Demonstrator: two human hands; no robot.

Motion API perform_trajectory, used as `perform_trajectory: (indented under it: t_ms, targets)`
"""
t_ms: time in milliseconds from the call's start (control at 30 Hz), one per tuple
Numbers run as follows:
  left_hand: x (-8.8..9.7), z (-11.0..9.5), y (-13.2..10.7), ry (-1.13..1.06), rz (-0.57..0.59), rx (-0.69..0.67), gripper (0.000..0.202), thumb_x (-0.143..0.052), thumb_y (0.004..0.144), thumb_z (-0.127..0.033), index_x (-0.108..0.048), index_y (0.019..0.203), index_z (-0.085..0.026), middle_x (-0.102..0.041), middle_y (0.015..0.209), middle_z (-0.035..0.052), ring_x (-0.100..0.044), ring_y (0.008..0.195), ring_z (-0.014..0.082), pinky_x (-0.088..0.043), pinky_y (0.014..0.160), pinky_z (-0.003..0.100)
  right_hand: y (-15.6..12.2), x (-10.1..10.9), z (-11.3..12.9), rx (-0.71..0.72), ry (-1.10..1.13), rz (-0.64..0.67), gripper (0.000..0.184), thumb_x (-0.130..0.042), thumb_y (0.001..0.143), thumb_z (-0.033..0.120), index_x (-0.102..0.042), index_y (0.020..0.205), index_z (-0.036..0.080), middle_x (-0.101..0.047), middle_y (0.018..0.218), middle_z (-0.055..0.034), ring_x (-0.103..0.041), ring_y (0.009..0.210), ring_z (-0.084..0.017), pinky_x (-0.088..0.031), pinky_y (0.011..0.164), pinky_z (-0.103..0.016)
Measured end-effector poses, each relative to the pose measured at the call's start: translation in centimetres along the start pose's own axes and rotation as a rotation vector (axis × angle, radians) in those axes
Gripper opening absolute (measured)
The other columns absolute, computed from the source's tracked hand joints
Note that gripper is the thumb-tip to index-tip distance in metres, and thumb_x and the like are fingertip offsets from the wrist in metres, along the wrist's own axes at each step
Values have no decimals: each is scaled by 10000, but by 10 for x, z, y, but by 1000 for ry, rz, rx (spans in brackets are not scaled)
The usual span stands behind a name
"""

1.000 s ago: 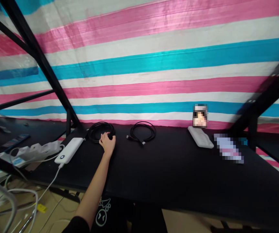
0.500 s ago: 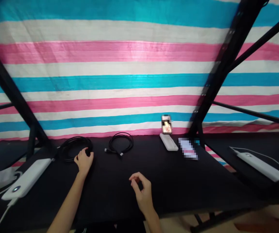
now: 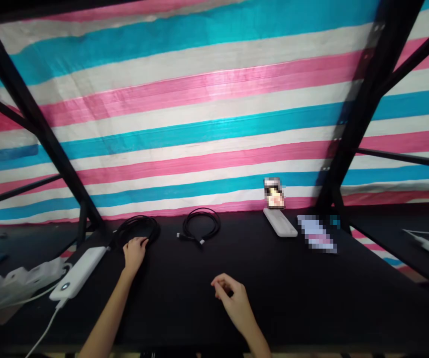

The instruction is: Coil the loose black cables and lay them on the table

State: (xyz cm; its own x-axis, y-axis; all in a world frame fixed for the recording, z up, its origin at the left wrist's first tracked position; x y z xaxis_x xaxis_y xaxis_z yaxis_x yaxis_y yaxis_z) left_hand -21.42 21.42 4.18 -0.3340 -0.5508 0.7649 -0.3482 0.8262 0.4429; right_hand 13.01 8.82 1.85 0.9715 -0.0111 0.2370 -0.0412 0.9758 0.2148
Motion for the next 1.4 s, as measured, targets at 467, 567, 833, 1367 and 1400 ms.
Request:
perform_trajectory:
  t_ms: [467, 567, 833, 1367, 1400]
  targets:
    - [19, 8, 33, -181, 14, 16, 347, -472, 802, -365, -660, 995, -146, -703, 960, 101, -643, 910, 240, -491, 772, 314, 1, -1, -6, -8, 50, 5, 233, -516, 832, 361, -613, 761, 162, -555, 592, -7, -543, 571, -147, -408, 570, -249]
    - [14, 5, 32, -172, 84, -22, 317, -525, 773, -379, -676, 957, -169, -711, 923, 73, -650, 849, 225, -491, 726, 293, 1, -1, -6, -18, 51, -3, 217, -517, 828, 345, -611, 764, 161, -551, 592, -6, -538, 567, -145, -409, 566, -250]
    - [-2, 6, 20, -64, 222, -117, 358, -580, 730, -466, -706, 915, -188, -704, 932, 66, -638, 852, 229, -473, 737, 295, -2, 0, 1, -10, 29, -25, 178, -519, 819, 293, -618, 754, 161, -554, 578, -2, -530, 555, -139, -402, 564, -248]
    - [29, 13, 30, -43, -4, -23, 405, -414, 863, -397, -655, 1078, -152, -685, 1037, 137, -625, 957, 292, -447, 844, 383, -3, 2, 2, -5, 48, -59, 125, -519, 785, 196, -635, 754, 161, -566, 581, 7, -547, 559, -126, -407, 559, -231]
    - [34, 13, 31, -51, -39, -6, 417, -392, 872, -396, -644, 1093, -148, -683, 1034, 143, -625, 955, 295, -446, 845, 390, -2, 2, 2, -6, 52, -58, 121, -519, 782, 191, -634, 754, 162, -564, 580, 8, -548, 560, -125, -409, 561, -230]
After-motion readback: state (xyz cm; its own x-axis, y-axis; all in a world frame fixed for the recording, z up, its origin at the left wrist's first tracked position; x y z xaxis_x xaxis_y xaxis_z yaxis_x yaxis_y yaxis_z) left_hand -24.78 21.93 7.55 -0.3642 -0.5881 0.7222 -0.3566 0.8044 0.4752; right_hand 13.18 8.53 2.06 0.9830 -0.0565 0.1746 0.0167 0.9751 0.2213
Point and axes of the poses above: each hand's wrist, its own y-axis towards the middle knuckle, its own x-axis out of the back of the hand, z = x × y, the point moved 8 cm from there along y, towards the middle knuckle
